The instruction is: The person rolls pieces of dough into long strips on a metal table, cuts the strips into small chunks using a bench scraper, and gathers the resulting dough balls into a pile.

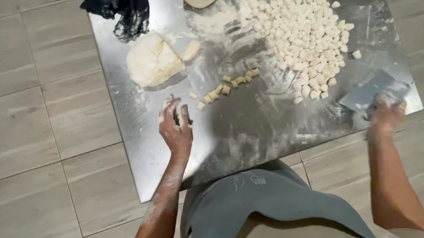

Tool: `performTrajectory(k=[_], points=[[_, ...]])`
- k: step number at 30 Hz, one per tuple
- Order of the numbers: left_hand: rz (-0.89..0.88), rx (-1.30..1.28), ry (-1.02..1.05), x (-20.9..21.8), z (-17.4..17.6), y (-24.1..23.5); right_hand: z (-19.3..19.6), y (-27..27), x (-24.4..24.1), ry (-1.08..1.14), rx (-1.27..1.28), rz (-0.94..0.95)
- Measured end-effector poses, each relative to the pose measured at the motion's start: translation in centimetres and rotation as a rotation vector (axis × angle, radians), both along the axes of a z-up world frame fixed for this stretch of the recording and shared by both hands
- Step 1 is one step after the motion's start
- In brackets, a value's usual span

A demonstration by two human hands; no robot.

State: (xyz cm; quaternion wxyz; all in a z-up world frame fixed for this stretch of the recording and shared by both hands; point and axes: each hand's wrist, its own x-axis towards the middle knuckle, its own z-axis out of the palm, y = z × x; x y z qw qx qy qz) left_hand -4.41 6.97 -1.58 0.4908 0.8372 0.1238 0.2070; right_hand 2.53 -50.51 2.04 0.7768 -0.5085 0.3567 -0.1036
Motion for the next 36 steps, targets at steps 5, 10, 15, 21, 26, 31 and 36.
performTrajectory(k=[5, 10, 15, 21, 26, 31, 36], points=[[0.089, -0.090, -0.156, 8.2, 0.0, -7.5, -2.4, -6.7, -0.6, 0.712, -0.559, 0.077], [0.043, -0.392, 0.058, 16.4, 3.3, -20.2, -6.8, 0.4, 10.0, 0.611, -0.917, 0.435], [-0.049, -0.750, -0.008, 21.5, 4.9, -31.3, -10.0, 5.7, 16.2, 0.445, -1.934, 1.228], [-0.023, -1.687, 0.003, 24.0, 5.3, -34.6, 4.2, 9.9, 15.4, 0.376, -1.608, 1.143], [0.200, -1.682, 0.444, 21.9, 11.5, -34.1, 11.2, 4.8, 16.9, 0.268, -1.485, 0.896], [0.126, -1.286, 0.653, 17.5, 14.9, -27.2, 2.9, -13.4, 23.6, 0.420, -1.235, 0.603], [0.309, -1.203, 0.498, 19.3, 6.8, -20.2, -2.0, -18.2, 29.8, 0.896, -0.980, 0.533]])
